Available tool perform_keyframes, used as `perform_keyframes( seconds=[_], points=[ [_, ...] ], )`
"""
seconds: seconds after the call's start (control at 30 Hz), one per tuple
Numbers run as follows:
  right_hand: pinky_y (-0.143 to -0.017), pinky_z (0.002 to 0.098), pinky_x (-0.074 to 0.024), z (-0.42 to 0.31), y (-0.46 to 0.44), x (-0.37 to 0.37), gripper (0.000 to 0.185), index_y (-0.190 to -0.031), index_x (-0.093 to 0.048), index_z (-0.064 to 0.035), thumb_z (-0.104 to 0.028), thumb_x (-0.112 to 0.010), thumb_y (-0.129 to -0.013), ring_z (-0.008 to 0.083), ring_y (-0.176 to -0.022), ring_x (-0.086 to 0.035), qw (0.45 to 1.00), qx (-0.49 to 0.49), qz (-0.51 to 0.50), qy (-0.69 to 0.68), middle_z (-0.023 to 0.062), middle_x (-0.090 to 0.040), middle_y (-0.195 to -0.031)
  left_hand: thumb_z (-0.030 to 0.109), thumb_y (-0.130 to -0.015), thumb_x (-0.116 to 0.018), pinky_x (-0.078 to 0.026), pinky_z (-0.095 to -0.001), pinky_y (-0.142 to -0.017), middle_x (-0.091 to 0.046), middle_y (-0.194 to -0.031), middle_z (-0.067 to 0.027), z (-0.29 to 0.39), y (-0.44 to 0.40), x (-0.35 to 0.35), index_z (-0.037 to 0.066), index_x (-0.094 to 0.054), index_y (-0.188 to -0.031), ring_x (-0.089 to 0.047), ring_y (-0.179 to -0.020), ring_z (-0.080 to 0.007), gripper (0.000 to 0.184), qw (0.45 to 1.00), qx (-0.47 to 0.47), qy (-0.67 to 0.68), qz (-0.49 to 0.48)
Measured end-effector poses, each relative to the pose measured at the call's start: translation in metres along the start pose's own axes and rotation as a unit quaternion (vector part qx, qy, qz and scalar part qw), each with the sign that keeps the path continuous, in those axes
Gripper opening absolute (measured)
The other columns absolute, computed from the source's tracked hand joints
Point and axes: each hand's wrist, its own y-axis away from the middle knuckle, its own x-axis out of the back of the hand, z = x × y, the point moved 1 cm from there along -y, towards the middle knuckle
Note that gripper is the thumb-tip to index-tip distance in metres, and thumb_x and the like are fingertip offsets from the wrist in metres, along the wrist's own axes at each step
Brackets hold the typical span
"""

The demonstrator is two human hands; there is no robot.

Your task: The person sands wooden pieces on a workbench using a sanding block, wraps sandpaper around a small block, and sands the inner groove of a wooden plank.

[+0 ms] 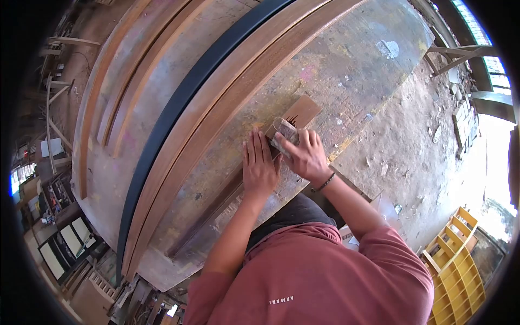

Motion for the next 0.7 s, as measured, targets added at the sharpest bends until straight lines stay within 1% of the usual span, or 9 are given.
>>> perform_keyframes(
  seconds=[0.07,0.1,0.2,0.27,0.3,0.43,0.57,0.6,0.7],
  points=[
    [-0.088,0.045,-0.0509,0.031,-0.016,0.001,0.063,-0.15,-0.059,-0.0293,-0.022,-0.075,-0.089,0.0323,-0.105,-0.054,0.998,0.023,0.025,0.06,0.0124,-0.057,-0.12,0.044,-0.113,-0.048,-0.025,-0.059,-0.131,-0.026,-0.173,-0.0324,0.002,0.0,0.003,-0.013,-0.023,-0.165,-0.03,-0.16,-0.0473,0.081,1.0,0.002,-0.002,0.012],
    [-0.091,0.0445,-0.0495,0.039,-0.034,0.016,0.06,-0.148,-0.06,-0.0293,-0.022,-0.075,-0.091,0.0316,-0.105,-0.053,0.997,-0.035,0.052,0.052,0.0107,-0.051,-0.107,0.044,-0.113,-0.048,-0.025,-0.059,-0.131,-0.026,-0.173,-0.0324,0.002,0.001,0.004,-0.013,-0.023,-0.165,-0.03,-0.16,-0.0473,0.081,1.0,0.002,-0.002,0.009],
    [-0.09,0.0454,-0.0486,0.067,-0.059,0.021,0.051,-0.144,-0.063,-0.0265,-0.015,-0.069,-0.095,0.0295,-0.103,-0.052,0.975,-0.178,0.087,0.099,0.0098,-0.053,-0.108,0.042,-0.113,-0.047,-0.025,-0.0582,-0.131,-0.026,-0.172,-0.0332,0.001,-0.001,0.006,-0.014,-0.024,-0.164,-0.03,-0.16,-0.0474,0.08,1.0,-0.01,-0.017,0.008],
    [-0.086,0.0456,-0.0503,0.05,-0.034,-0.013,0.05,-0.144,-0.064,-0.0265,-0.015,-0.068,-0.095,0.0299,-0.103,-0.052,0.989,-0.114,-0.008,0.099,0.0102,-0.052,-0.108,0.041,-0.114,-0.047,-0.027,-0.0577,-0.131,-0.027,-0.171,-0.0343,0.002,-0.001,0.004,-0.015,-0.024,-0.164,-0.031,-0.159,-0.048,0.079,1.0,-0.007,-0.002,0.011],
    [-0.085,0.045,-0.0519,0.016,-0.027,-0.005,0.05,-0.144,-0.063,-0.0283,-0.016,-0.067,-0.096,0.0298,-0.103,-0.053,0.998,-0.03,0.043,0.044,0.0101,-0.052,-0.11,0.041,-0.114,-0.047,-0.027,-0.0577,-0.131,-0.027,-0.171,-0.0343,-0.001,-0.002,0.002,-0.015,-0.024,-0.164,-0.031,-0.159,-0.048,0.079,1.0,-0.005,-0.001,0.012],
    [-0.089,0.044,-0.0523,0.025,-0.028,-0.008,0.053,-0.143,-0.064,-0.0292,-0.015,-0.072,-0.093,0.0307,-0.102,-0.055,0.999,-0.001,0.017,0.031,0.0121,-0.052,-0.11,0.04,-0.114,-0.048,-0.029,-0.0569,-0.131,-0.029,-0.168,-0.0386,0.002,-0.003,0.004,-0.018,-0.024,-0.162,-0.033,-0.158,-0.0493,0.079,1.0,-0.013,-0.007,0.026],
    [-0.086,0.0435,-0.0518,0.067,-0.06,0.004,0.046,-0.14,-0.066,-0.0253,-0.018,-0.074,-0.095,0.0293,-0.098,-0.052,0.97,-0.207,0.079,0.097,0.0108,-0.053,-0.113,0.048,-0.108,-0.057,-0.027,-0.0574,-0.131,-0.023,-0.168,-0.0429,-0.004,0.001,0.002,-0.02,-0.013,-0.162,-0.029,-0.158,-0.0531,0.097,0.999,-0.017,0.022,0.045],
    [-0.085,0.0439,-0.0518,0.062,-0.055,-0.003,0.046,-0.139,-0.067,-0.0245,-0.018,-0.074,-0.094,0.0301,-0.098,-0.052,0.967,-0.207,0.099,0.108,0.0109,-0.052,-0.112,0.054,-0.104,-0.061,-0.026,-0.058,-0.132,-0.02,-0.169,-0.0436,-0.003,-0.001,0.002,-0.018,-0.009,-0.164,-0.026,-0.159,-0.0545,0.108,0.996,-0.014,0.058,0.063],
    [-0.085,0.0443,-0.052,-0.003,-0.019,-0.013,0.05,-0.138,-0.067,-0.0271,-0.02,-0.075,-0.09,0.0313,-0.1,-0.053,0.999,-0.004,0.038,0.033,0.0138,-0.053,-0.113,0.065,-0.094,-0.069,-0.024,-0.0601,-0.131,-0.013,-0.17,-0.0445,-0.006,0.003,0.002,-0.014,-0.001,-0.167,-0.021,-0.16,-0.0564,0.127,0.979,-0.044,0.151,0.13]
  ],
)
